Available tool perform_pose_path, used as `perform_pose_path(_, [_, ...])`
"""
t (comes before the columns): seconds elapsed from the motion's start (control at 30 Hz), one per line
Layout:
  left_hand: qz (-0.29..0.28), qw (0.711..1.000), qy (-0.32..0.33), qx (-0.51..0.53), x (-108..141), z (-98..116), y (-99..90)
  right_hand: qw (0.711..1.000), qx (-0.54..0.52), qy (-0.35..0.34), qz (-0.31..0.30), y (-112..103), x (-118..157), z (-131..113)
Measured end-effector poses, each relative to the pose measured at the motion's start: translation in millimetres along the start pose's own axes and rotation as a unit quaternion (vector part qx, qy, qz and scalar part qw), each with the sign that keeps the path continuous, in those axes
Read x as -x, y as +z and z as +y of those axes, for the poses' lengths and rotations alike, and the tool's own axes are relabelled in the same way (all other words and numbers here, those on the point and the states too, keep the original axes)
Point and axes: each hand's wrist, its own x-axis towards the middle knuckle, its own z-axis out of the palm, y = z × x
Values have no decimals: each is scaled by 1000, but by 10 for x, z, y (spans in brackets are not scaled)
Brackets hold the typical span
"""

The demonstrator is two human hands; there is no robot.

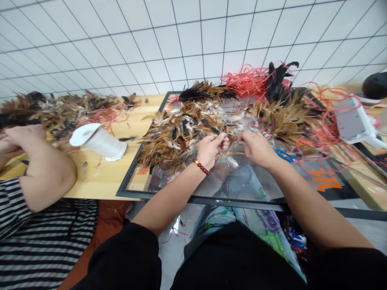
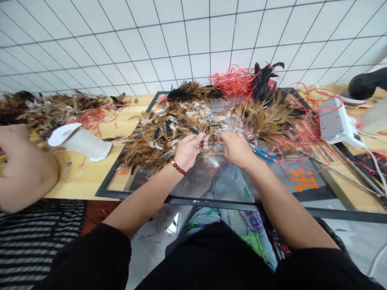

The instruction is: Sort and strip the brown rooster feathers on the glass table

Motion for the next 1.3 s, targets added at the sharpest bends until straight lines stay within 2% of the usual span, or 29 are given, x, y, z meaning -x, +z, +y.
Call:
perform_pose_path(0.1, [-5, 999, -32, -42, 17, -9, 5, 997, -55, -3, 62, -3, 14, -12])
perform_pose_path(0.2, [-6, 994, -66, -87, 31, -3, 11, 992, -81, -44, 91, -20, -2, -19])
perform_pose_path(0.3, [-4, 992, -64, -112, 31, 2, 15, 986, -132, -67, 72, -41, -12, -26])
perform_pose_path(0.5, [0, 988, -16, -155, 6, -18, 9, 966, -254, -19, 49, -51, 14, 3])
perform_pose_path(0.6, [-21, 980, -17, -199, 16, -26, 14, 968, -245, -22, 52, -31, 21, 12])
perform_pose_path(0.77, [-61, 961, -59, -265, 39, -17, 2, 969, -237, -35, 58, -57, 9, -42])
perform_pose_path(0.9, [-28, 980, -33, -194, 18, 43, -28, 969, -232, 15, 77, -100, 29, -3])
perform_pose_path(1.07, [31, 997, 8, -72, -10, 116, -31, 970, -219, 104, -9, -2, 32, 97])
perform_pose_path(1.13, [20, 996, 14, -80, 3, 91, -20, 946, -295, 133, -7, 53, -2, 59])
perform_pose_path(1.27, [-37, 988, -8, -148, 42, -7, -7, 851, -494, 170, 56, 70, -84, -95])
perform_pose_path(1.3, [-48, 986, -17, -159, 49, -23, -6, 837, -517, 168, 65, 54, -94, -122])
